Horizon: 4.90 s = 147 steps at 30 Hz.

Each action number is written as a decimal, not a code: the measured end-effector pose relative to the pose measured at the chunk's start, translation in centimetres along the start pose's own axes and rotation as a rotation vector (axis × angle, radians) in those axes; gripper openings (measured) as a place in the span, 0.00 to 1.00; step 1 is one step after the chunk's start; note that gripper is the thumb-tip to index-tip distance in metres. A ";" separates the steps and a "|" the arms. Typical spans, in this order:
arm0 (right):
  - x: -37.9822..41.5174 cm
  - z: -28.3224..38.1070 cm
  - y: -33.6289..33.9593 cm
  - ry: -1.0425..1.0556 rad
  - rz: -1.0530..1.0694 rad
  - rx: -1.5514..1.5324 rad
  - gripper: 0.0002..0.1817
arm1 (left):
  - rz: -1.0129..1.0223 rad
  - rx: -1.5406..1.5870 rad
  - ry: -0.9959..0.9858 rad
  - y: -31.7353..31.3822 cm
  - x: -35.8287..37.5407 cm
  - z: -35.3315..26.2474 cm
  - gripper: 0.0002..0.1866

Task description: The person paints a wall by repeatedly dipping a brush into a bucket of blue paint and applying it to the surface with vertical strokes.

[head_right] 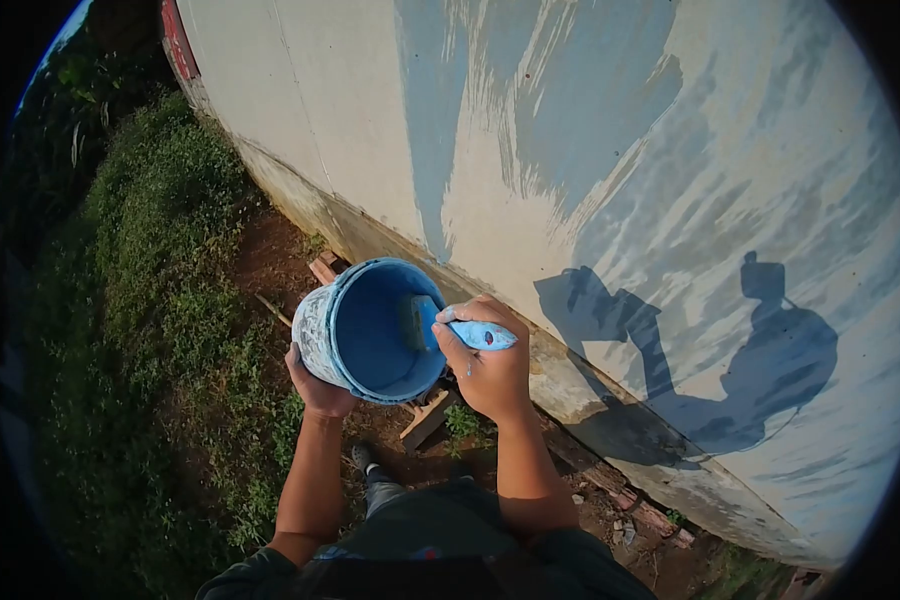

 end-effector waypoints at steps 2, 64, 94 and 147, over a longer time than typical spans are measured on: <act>0.0 -0.1 -0.3 -0.010 0.004 -0.001 0.06 | -0.006 -0.006 -0.006 0.3 0.2 -0.4 0.44; -3.8 7.2 2.2 0.269 0.611 0.275 0.11 | 0.032 0.247 0.320 -6.2 -0.2 6.1 0.49; -11.7 5.0 1.9 0.166 0.319 0.654 0.12 | 0.148 0.334 0.533 -5.3 -11.6 9.5 0.49; -8.4 -20.7 -1.3 0.050 0.340 0.977 0.14 | -0.195 0.415 0.246 9.3 -5.4 3.1 0.45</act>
Point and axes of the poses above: each hand's wrist, its own x-axis away from the middle knuckle, its own y-axis out of the back of the hand, z = x × y, the point moved 3 cm from there along -x, towards the middle knuckle, and after that the axes turned 4 degrees about z, right-handed, at the moved point
